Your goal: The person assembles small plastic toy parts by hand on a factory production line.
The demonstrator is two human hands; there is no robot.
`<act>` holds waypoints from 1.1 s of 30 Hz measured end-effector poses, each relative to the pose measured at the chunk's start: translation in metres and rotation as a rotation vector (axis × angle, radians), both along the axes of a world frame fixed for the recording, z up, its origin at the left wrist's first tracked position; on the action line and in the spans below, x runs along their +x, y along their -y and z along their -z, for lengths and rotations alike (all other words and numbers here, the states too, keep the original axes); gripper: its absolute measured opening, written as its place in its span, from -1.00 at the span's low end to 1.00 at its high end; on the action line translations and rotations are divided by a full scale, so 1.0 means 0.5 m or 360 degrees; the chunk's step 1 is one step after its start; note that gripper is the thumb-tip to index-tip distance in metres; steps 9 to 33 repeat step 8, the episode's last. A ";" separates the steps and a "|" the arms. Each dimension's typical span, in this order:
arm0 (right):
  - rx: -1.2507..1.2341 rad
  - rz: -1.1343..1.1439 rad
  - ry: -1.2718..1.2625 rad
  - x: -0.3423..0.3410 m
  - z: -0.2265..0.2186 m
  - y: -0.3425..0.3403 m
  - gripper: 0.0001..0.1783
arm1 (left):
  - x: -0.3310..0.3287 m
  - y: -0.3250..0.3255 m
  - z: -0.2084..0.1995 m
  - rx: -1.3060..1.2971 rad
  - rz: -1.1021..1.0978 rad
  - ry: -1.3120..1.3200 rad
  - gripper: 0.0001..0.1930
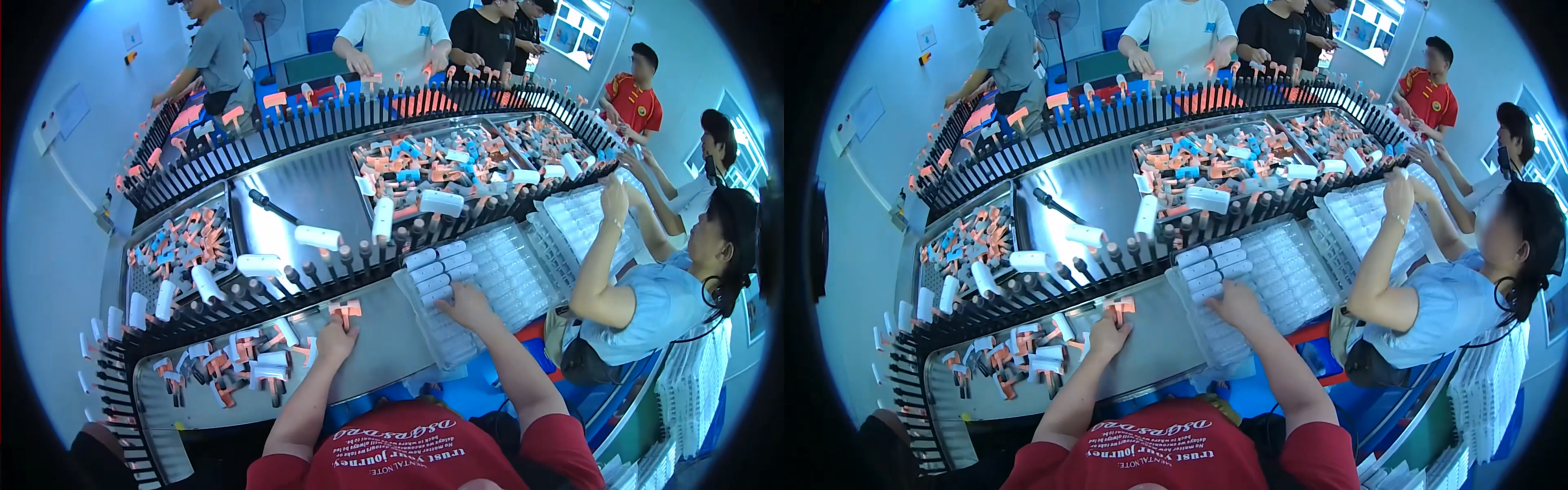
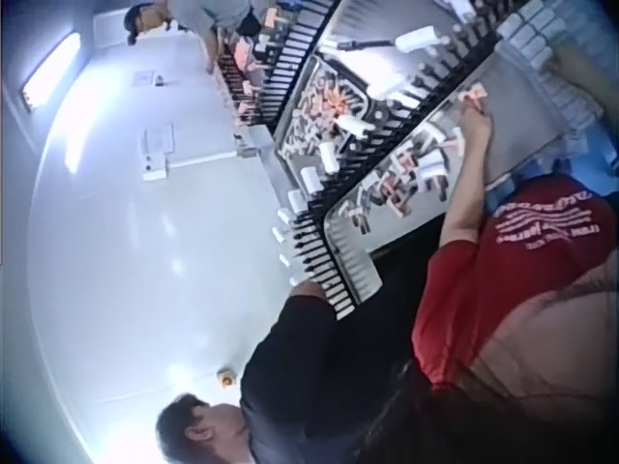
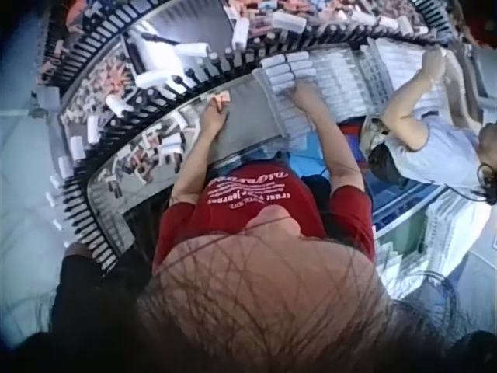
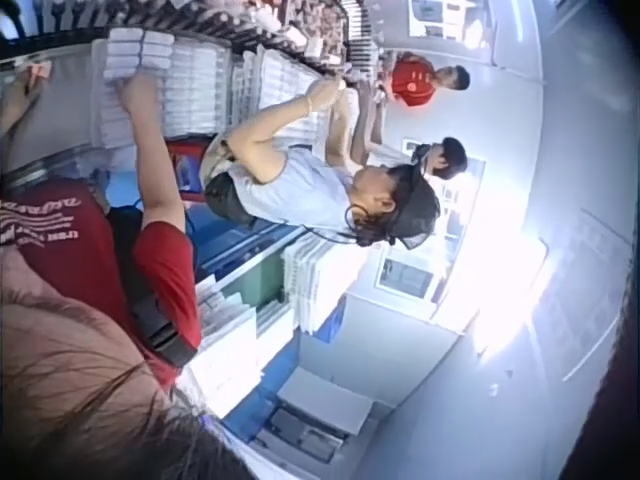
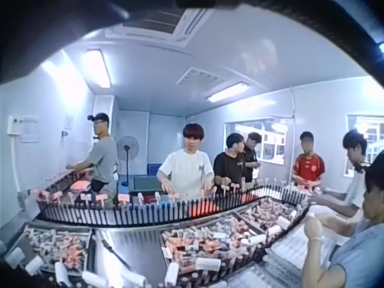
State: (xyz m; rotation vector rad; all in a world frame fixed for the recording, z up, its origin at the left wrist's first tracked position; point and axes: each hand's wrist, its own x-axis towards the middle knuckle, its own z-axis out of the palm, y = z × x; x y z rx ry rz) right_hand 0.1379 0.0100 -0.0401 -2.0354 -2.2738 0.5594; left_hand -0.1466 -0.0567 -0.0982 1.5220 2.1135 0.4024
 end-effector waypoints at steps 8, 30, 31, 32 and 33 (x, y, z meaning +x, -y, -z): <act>0.0570 -0.0400 0.0137 0.062 0.024 -0.045 -0.42 | 0.035 0.012 -0.022 0.0455 0.0032 0.0023 -0.45; 0.0570 -0.0400 0.0137 0.062 0.024 -0.045 -0.42 | 0.035 0.012 -0.022 0.0455 0.0032 0.0023 -0.45; 0.0570 -0.0400 0.0137 0.062 0.024 -0.045 -0.42 | 0.035 0.012 -0.022 0.0455 0.0032 0.0023 -0.45; 0.0570 -0.0400 0.0137 0.062 0.024 -0.045 -0.42 | 0.035 0.012 -0.022 0.0455 0.0032 0.0023 -0.45; 0.0570 -0.0400 0.0137 0.062 0.024 -0.045 -0.42 | 0.035 0.012 -0.022 0.0455 0.0032 0.0023 -0.45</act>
